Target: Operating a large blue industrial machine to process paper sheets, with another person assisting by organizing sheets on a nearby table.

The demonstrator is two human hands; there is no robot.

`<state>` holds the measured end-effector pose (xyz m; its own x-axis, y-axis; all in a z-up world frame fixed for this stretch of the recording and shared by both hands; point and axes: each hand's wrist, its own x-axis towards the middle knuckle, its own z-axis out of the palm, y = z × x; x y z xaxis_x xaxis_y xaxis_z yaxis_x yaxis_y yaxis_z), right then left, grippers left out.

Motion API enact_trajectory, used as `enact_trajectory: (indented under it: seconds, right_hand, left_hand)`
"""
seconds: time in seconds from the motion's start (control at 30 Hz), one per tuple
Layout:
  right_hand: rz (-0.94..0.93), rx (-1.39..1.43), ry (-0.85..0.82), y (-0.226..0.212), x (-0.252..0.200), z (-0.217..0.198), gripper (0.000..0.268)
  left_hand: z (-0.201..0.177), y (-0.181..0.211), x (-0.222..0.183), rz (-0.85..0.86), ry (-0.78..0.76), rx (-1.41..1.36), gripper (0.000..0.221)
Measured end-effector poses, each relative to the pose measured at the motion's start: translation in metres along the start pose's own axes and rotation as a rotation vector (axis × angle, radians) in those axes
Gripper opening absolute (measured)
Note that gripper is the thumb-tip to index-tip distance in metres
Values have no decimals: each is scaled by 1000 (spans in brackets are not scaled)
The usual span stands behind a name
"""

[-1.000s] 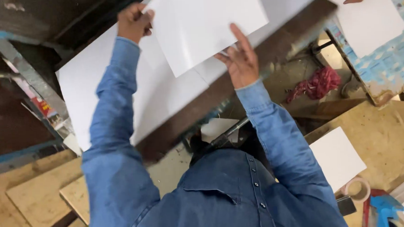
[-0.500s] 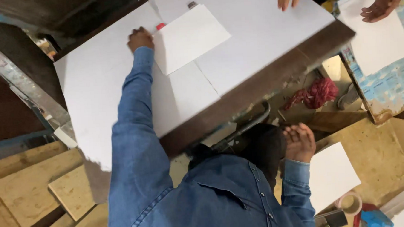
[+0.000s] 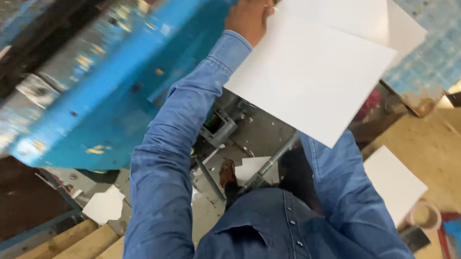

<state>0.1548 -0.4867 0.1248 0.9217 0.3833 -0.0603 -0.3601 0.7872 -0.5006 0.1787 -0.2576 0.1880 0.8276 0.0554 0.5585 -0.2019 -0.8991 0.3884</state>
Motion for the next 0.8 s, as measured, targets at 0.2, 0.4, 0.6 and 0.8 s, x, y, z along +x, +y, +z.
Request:
enact_trajectory:
  seconds: [0.2, 0.4, 0.6, 0.8]
  right_hand:
    - [-66, -36, -135, -50, 7, -23, 86]
    - [-110, -36, -300, -71, 18, -35, 93]
    - [-65, -25, -481, -47, 33, -58, 100]
    - [135, 481, -180, -2, -66, 42, 106]
  left_hand:
    - [36, -4, -25, 17, 70, -209, 25]
    - [-16, -3, -42, 106, 149, -356, 18]
    - [-71, -32, -32, 251, 392, -306, 15]
    - [-106, -101, -25, 184, 518, -8, 9]
